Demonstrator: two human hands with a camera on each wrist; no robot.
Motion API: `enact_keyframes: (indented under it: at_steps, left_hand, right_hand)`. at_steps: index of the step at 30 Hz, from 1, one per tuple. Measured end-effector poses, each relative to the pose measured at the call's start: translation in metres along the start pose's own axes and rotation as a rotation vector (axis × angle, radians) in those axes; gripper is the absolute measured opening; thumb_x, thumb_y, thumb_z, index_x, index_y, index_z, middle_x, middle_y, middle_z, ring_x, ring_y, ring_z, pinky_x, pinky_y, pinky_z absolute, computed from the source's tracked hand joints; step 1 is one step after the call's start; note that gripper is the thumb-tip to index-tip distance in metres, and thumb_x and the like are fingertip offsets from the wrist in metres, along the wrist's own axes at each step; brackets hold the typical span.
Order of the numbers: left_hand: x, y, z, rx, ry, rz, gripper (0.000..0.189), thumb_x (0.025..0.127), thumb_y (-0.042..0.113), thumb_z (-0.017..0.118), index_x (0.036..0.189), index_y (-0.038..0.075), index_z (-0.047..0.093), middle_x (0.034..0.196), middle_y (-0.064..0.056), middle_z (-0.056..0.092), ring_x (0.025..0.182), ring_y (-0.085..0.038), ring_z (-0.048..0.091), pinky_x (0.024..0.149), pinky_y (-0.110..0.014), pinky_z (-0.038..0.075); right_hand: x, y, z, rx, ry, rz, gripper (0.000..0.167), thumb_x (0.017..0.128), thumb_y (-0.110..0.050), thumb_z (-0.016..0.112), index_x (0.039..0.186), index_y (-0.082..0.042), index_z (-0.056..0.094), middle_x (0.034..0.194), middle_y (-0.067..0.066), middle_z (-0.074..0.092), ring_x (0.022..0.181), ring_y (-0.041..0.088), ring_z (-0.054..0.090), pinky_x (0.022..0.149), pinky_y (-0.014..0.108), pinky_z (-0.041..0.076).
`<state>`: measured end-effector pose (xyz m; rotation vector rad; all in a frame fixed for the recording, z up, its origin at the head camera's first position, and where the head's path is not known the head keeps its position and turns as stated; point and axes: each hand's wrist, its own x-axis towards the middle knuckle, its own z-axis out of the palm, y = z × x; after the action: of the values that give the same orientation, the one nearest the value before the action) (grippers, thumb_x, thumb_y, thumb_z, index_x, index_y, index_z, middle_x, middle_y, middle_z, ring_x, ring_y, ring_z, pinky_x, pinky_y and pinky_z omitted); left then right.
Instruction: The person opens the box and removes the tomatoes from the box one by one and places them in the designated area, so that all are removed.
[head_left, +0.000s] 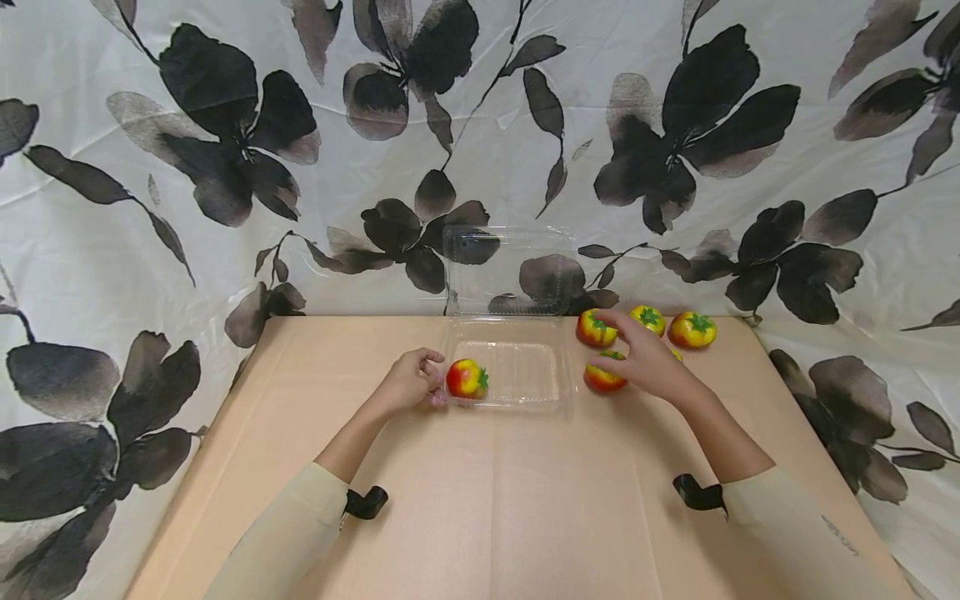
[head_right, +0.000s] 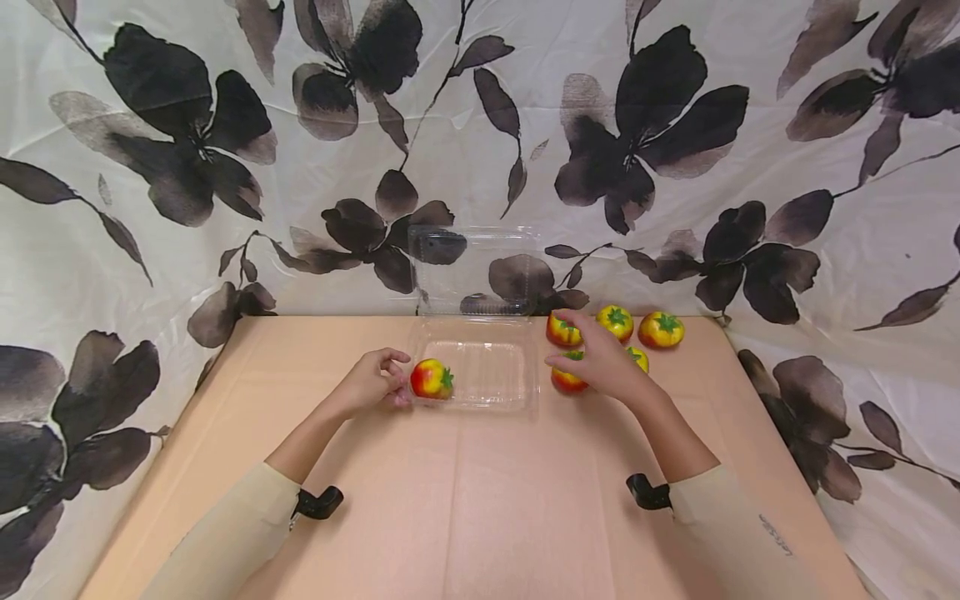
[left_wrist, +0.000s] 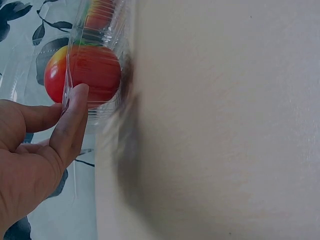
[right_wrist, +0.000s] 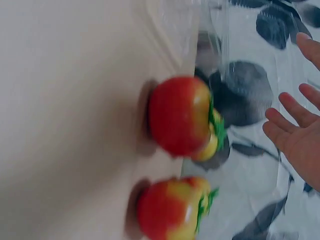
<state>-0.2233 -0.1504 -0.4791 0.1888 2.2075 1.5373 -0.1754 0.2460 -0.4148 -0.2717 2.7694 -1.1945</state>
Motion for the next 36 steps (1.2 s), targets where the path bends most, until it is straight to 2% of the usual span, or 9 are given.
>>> enact_keyframes:
  at_steps: [2, 8, 13, 20, 26, 31, 36]
  left_hand:
    - [0.000, 0.000, 0.000, -0.003, 0.003, -0.003, 0.041, 0.096, -0.010, 0.057, 0.137, -0.011, 0.050, 0.093, -0.018, 0.060, 0.065, -0.020, 0.072, 0.065, -0.037, 0.066]
    - [0.001, -0.001, 0.000, 0.017, 0.003, 0.016, 0.041, 0.096, -0.011, 0.057, 0.136, -0.012, 0.050, 0.093, -0.019, 0.061, 0.064, -0.020, 0.071, 0.063, -0.035, 0.065]
    - [0.001, -0.001, 0.000, 0.024, 0.004, 0.027, 0.041, 0.096, -0.011, 0.057, 0.136, -0.013, 0.050, 0.092, -0.019, 0.060, 0.064, -0.020, 0.071, 0.062, -0.035, 0.065]
    - [0.000, 0.002, 0.000, 0.053, 0.009, 0.036, 0.041, 0.096, -0.009, 0.058, 0.136, -0.012, 0.051, 0.091, -0.018, 0.061, 0.063, -0.018, 0.070, 0.061, -0.032, 0.064]
    - [-0.002, 0.002, 0.000, 0.100, 0.024, 0.058, 0.039, 0.095, -0.008, 0.059, 0.134, -0.013, 0.053, 0.090, -0.017, 0.061, 0.063, -0.016, 0.067, 0.061, -0.026, 0.060]
    - [-0.002, 0.003, -0.001, 0.134, 0.030, 0.064, 0.038, 0.095, -0.006, 0.060, 0.133, -0.012, 0.055, 0.089, -0.016, 0.063, 0.065, -0.015, 0.065, 0.064, -0.025, 0.058]
    - [-0.001, 0.003, -0.001, 0.123, 0.026, 0.048, 0.039, 0.096, -0.006, 0.060, 0.133, -0.011, 0.055, 0.091, -0.017, 0.063, 0.065, -0.016, 0.066, 0.064, -0.027, 0.060]
  right_hand:
    - [0.005, -0.005, 0.007, 0.021, -0.024, -0.007, 0.078, 0.092, -0.036, 0.078, 0.155, -0.010, 0.040, 0.159, 0.018, 0.042, 0.148, 0.045, 0.038, 0.118, 0.065, 0.036]
    - [0.020, -0.018, 0.031, 0.058, -0.084, -0.066, 0.074, 0.092, -0.032, 0.078, 0.154, -0.012, 0.043, 0.157, 0.014, 0.047, 0.146, 0.040, 0.043, 0.121, 0.058, 0.037]
    - [0.033, -0.026, 0.052, 0.054, -0.132, -0.097, 0.080, 0.089, -0.042, 0.080, 0.155, -0.013, 0.044, 0.158, 0.010, 0.048, 0.145, 0.036, 0.046, 0.121, 0.057, 0.037]
    - [0.051, -0.036, 0.085, 0.070, -0.231, -0.153, 0.081, 0.090, -0.033, 0.080, 0.158, -0.011, 0.040, 0.162, 0.011, 0.043, 0.148, 0.035, 0.044, 0.120, 0.057, 0.038]
    - [0.064, -0.045, 0.109, 0.088, -0.319, -0.139, 0.089, 0.089, -0.035, 0.081, 0.161, -0.015, 0.033, 0.166, 0.008, 0.037, 0.152, 0.034, 0.039, 0.121, 0.056, 0.038]
    - [0.073, -0.048, 0.125, 0.126, -0.363, -0.118, 0.093, 0.088, -0.036, 0.082, 0.162, -0.014, 0.032, 0.168, 0.009, 0.033, 0.152, 0.036, 0.037, 0.121, 0.057, 0.037]
    - [0.078, -0.049, 0.138, 0.174, -0.404, -0.090, 0.095, 0.088, -0.040, 0.081, 0.163, -0.012, 0.030, 0.168, 0.012, 0.032, 0.152, 0.036, 0.037, 0.121, 0.054, 0.037]
